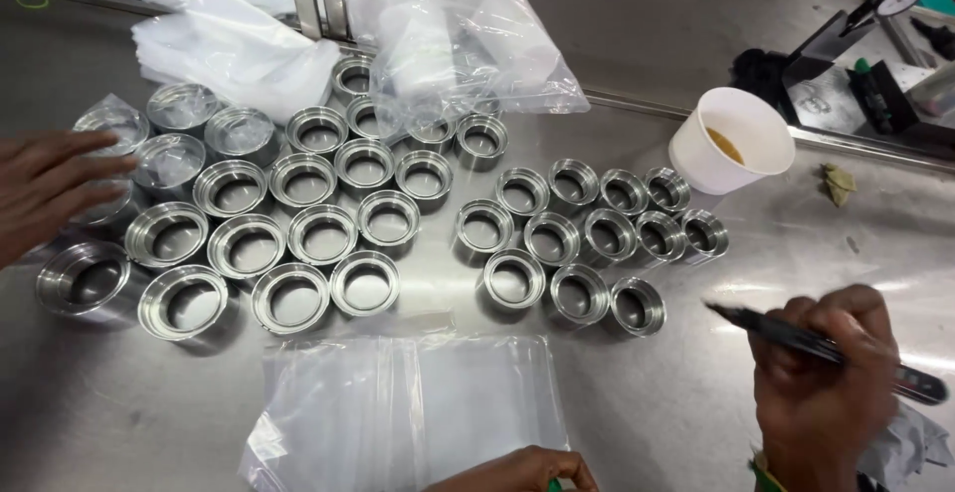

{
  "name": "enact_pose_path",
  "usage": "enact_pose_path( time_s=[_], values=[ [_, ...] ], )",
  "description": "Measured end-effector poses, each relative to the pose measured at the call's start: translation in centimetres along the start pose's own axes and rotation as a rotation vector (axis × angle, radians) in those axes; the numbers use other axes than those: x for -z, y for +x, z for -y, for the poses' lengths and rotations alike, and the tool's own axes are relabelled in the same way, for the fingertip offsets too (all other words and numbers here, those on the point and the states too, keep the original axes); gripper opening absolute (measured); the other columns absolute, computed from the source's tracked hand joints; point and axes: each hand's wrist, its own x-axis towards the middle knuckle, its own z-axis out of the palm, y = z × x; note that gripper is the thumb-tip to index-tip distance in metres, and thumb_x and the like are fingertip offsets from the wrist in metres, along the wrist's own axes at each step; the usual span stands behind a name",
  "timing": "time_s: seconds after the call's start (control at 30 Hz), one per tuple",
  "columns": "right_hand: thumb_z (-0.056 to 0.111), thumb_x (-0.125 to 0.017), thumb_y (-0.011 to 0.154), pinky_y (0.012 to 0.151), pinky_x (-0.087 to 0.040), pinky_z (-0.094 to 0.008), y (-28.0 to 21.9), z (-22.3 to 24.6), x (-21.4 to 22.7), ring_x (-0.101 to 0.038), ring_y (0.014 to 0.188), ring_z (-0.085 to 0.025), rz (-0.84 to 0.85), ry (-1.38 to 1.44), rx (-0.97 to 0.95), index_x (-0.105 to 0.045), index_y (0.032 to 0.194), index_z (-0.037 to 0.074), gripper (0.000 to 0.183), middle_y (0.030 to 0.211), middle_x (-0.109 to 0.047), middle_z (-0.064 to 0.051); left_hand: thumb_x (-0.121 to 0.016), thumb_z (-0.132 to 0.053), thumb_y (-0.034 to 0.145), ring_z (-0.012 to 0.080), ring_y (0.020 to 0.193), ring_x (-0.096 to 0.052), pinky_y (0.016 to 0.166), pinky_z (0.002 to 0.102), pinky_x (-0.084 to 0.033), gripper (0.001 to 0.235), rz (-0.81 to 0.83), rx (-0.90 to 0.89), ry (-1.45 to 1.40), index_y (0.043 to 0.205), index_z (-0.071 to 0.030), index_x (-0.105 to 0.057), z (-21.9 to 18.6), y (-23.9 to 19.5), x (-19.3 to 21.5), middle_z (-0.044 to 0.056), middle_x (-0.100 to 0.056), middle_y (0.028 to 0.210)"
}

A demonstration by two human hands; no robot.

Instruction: Marking metal rings with a marker and packing them into plastic bags.

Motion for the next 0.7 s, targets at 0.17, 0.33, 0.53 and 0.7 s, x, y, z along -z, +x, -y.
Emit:
enact_pose_path(
  time_s=[0.17,0.33,0.53,0.7],
  values=[
    [0.005,-0.075,0.087,0.049,-0.053,-0.023,1.9,-8.5,-4.3,-0.071,0.064,-0.013,0.293,-0.92,-0.304,-0.07,0.108,0.004,0.022,0.087,-0.078,-0.006,-0.063,-0.044,0.099,0.0304,0.078,-0.071,0.073,0.043,-0.055,0.043,-0.159,0.148,0.403,0.104,-0.002,-0.064,-7.4,-2.4,1.2,0.014,-0.07,0.082],
    [0.009,-0.079,0.088,0.063,-0.057,-0.026,5.1,-11.8,-8.9,-0.074,0.078,-0.013,0.51,-1.072,-0.003,-0.07,0.106,0.002,0.022,0.093,-0.075,-0.008,-0.058,-0.043,0.102,0.0341,0.074,-0.07,0.073,0.046,-0.054,0.039,-0.163,0.178,0.494,0.099,-0.004,-0.065,-4.4,-2.0,1.7,0.016,-0.07,0.076],
    [0.01,-0.08,0.087,0.059,-0.054,-0.026,4.0,-13.5,-7.4,-0.072,0.074,-0.013,0.582,-1.15,0.08,-0.07,0.104,0.001,0.022,0.089,-0.073,-0.008,-0.056,-0.033,0.105,0.0348,0.078,-0.072,0.08,0.051,-0.055,0.03,-0.124,0.298,0.543,0.105,-0.004,-0.065,-2.2,-0.2,1.1,0.017,-0.07,0.078],
    [0.011,-0.085,0.08,0.057,-0.052,-0.028,2.6,-11.5,-7.7,-0.069,0.066,-0.012,0.594,-1.275,0.018,-0.072,0.096,0.004,0.022,0.078,-0.071,-0.005,-0.056,-0.033,0.105,0.0324,0.076,-0.073,0.087,0.052,-0.055,0.031,-0.225,0.287,0.575,0.114,-0.007,-0.068,0.9,0.5,-0.7,0.017,-0.07,0.073]
  ],
)
